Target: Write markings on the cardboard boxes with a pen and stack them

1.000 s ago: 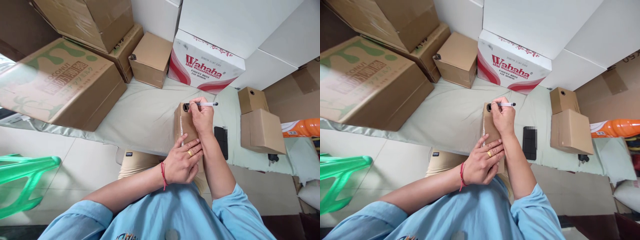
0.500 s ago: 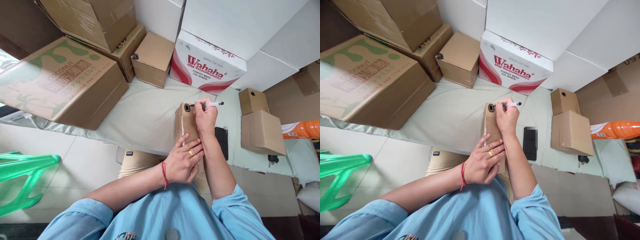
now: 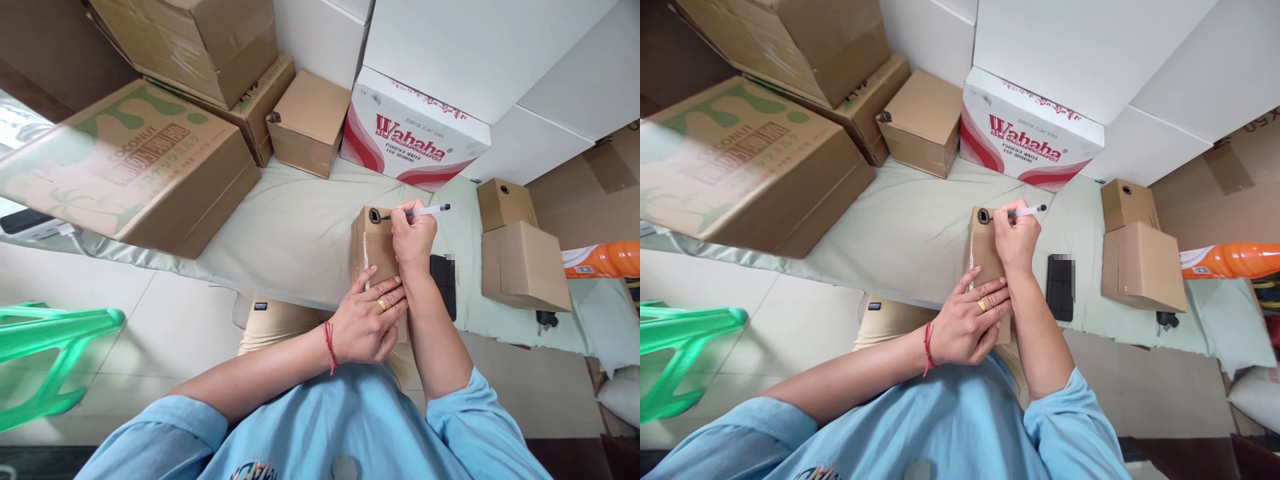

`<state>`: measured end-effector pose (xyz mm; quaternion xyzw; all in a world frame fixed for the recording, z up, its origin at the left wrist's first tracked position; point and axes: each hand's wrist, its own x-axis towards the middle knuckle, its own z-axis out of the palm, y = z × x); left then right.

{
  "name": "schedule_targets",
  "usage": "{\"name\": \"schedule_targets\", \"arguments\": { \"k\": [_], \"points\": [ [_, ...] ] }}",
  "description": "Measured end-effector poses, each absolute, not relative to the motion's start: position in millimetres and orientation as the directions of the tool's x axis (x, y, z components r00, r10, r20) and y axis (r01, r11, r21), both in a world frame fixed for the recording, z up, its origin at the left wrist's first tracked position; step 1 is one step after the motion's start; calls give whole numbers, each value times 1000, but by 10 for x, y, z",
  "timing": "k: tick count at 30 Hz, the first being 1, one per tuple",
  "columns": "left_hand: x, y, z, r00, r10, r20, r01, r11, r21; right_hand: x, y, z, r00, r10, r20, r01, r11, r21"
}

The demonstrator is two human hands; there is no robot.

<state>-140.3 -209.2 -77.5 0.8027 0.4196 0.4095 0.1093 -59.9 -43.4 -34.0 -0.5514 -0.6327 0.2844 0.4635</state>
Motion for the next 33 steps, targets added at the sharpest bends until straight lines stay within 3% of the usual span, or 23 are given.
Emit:
{"name": "schedule_targets", "arguments": {
  "k": [17, 28, 33],
  "points": [
    [-1393, -2072, -760, 254, 731, 633, 568, -643, 514, -632, -518, -240, -184, 958, 219, 375, 274, -885],
    [-1409, -2095, -770, 302, 765, 569, 574, -622, 532, -628, -516, -226, -81, 958, 274, 492, 278, -825],
    [-1418, -2104, -776, 321, 773, 547, 583, -617, 529, -577, -494, -311, 98, 935, 341, 370, 284, -884]
  ]
}}
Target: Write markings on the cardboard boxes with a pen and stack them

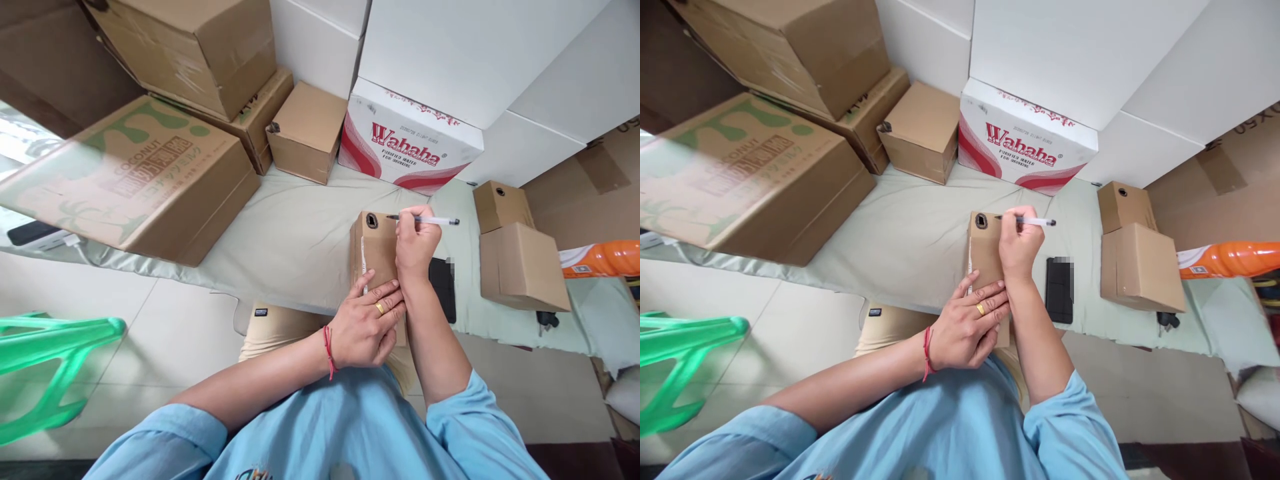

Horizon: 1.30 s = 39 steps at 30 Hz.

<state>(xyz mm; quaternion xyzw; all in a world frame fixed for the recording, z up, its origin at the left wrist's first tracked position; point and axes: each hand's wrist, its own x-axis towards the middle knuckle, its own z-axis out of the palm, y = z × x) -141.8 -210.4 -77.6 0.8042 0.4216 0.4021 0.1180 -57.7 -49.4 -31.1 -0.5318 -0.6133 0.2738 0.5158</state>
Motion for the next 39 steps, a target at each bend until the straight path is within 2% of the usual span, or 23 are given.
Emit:
{"name": "schedule_targets", "arguments": {
  "k": [3, 5, 7, 9, 11, 13, 15, 16, 18, 21, 23, 26, 31, 39],
  "points": [
    [-1440, -2113, -759, 337, 778, 530, 584, -614, 531, -397, -541, -367, 204, 884, 421, 377, 326, -867],
    [-1477, -2117, -736, 363, 781, 509, 582, -616, 530, -196, -619, -433, 184, 860, 476, 530, 321, -785],
    [-1536, -2115, -705, 416, 773, 479, 577, -632, 518, 23, -725, -532, 99, 885, 454, 742, 238, -627],
    [-1609, -2104, -670, 491, 754, 437, 566, -657, 497, 206, -841, -648, 19, 957, 288, 903, 107, -417],
    [-1677, -2088, -644, 561, 730, 390, 546, -680, 489, 326, -946, -758, -15, 999, 48, 971, 26, -237],
    [-1722, -2072, -632, 596, 711, 373, 517, -695, 500, 405, -1032, -844, -45, 991, -125, 988, 25, -152],
    [-1739, -2065, -635, 600, 699, 388, 487, -704, 516, 497, -1102, -903, -70, 983, -168, 987, 44, -152],
    [-1739, -2064, -639, 596, 698, 396, 479, -705, 523, 561, -1135, -925, -62, 989, -138, 986, 39, -163],
    [-1734, -2066, -646, 587, 705, 400, 475, -699, 535, 734, -1212, -965, 16, 1000, -7, 984, -17, -179],
    [-1732, -2068, -645, 584, 710, 394, 477, -693, 541, 1015, -1372, -1032, 223, 963, 152, 961, -191, -199],
    [-1736, -2061, -638, 586, 701, 407, 467, -702, 537, 1128, -1487, -1078, 322, 939, 118, 935, -296, -196],
    [-1739, -2043, -626, 580, 687, 437, 454, -718, 527, 1124, -1575, -1117, 368, 930, -1, 919, -364, -149],
    [-1728, -2031, -608, 570, 687, 450, 455, -721, 523, 1007, -1422, -1072, 450, 892, -44, 886, -452, -107],
    [-1719, -2037, -641, 573, 691, 441, 456, -716, 529, 1161, -1336, -1019, 422, 899, -116, 895, -433, -104]
  ]
}}
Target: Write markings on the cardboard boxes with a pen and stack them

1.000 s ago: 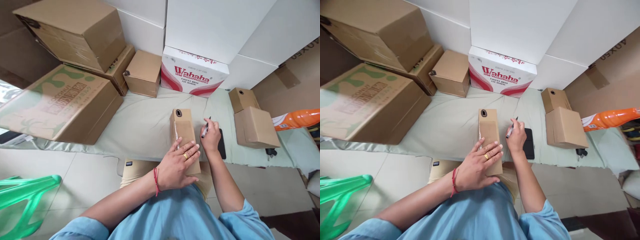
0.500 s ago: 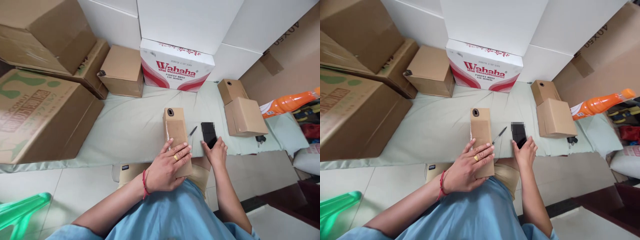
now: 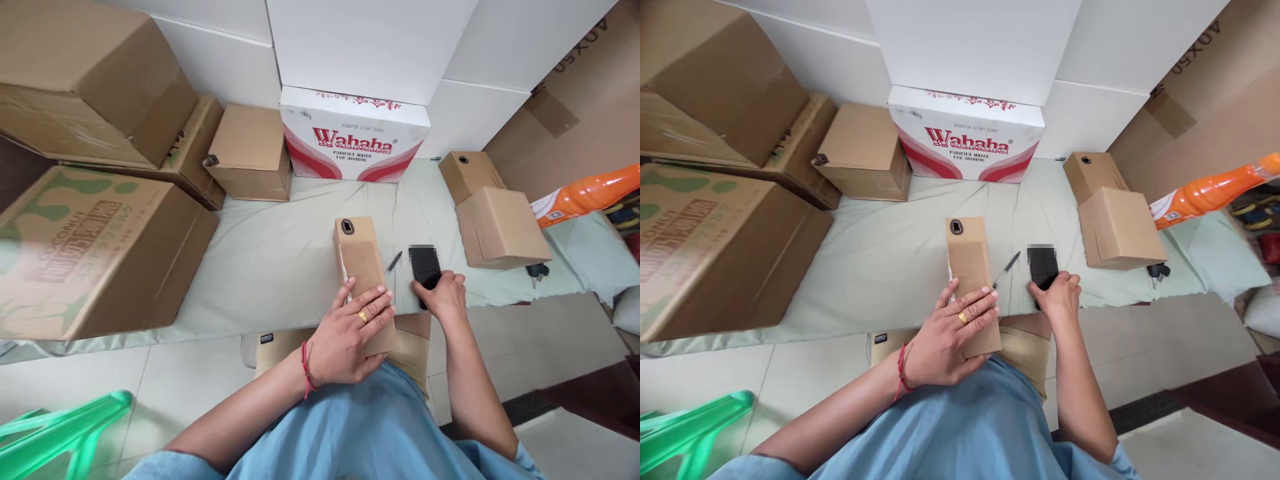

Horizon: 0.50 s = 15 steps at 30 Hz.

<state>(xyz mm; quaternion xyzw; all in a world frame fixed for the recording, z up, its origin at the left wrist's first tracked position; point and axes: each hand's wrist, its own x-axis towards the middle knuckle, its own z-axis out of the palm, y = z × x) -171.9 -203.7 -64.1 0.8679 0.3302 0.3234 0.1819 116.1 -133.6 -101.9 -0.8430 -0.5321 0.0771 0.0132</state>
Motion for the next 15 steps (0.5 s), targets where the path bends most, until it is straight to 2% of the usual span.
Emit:
{"name": "schedule_targets", "arguments": {
  "k": [6, 10, 13, 15],
  "points": [
    [-1687, -2036, -668, 543, 689, 481, 448, -722, 528, 1131, -1402, -956, 415, 893, -176, 886, -440, -143],
    [-1693, -2037, -680, 553, 685, 474, 450, -724, 522, 975, -1437, -811, 431, 898, -92, 831, -435, -346],
    [-1708, -2032, -683, 570, 675, 469, 451, -734, 508, 715, -1481, -568, 349, 935, 57, 812, -271, -517],
    [-1711, -2028, -685, 576, 670, 468, 455, -739, 497, 479, -1519, -357, 263, 951, 163, 813, -127, -568]
  ]
}}
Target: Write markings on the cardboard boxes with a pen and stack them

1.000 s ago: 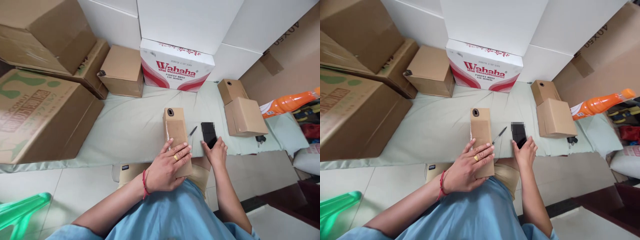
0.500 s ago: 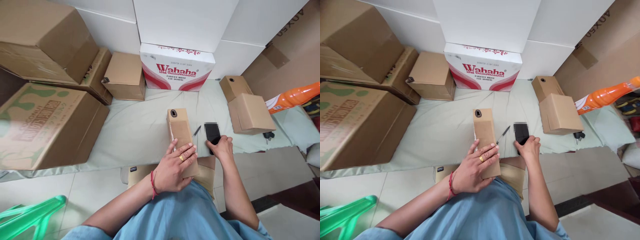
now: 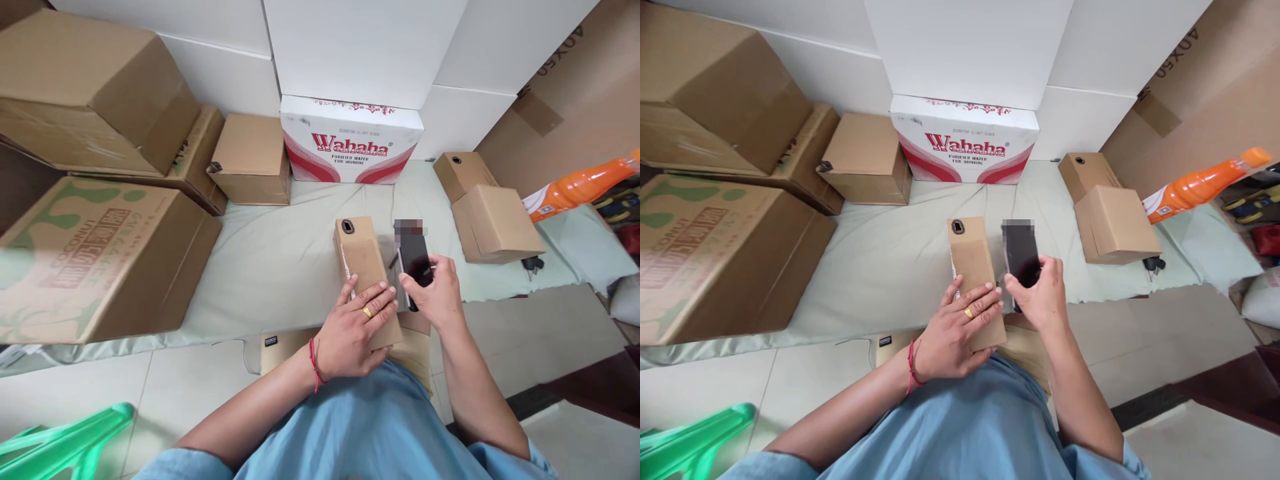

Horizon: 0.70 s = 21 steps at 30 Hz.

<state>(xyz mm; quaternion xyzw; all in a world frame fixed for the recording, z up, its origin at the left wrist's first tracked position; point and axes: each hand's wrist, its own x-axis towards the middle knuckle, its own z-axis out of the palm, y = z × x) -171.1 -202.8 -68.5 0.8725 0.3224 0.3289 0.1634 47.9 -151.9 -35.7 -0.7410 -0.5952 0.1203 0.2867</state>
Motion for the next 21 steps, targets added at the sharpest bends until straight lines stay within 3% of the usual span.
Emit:
{"name": "schedule_targets", "arguments": {
  "k": [5, 21],
  "points": [
    [-1682, -2046, -731, 552, 692, 465, 485, -720, 496, -124, -1640, 65, 98, 956, 275, 845, 66, -530],
    [-1631, -2005, -692, 500, 642, 581, 424, -767, 482, -637, -1751, 94, 37, 971, 236, 860, 89, -503]
  ]
}}
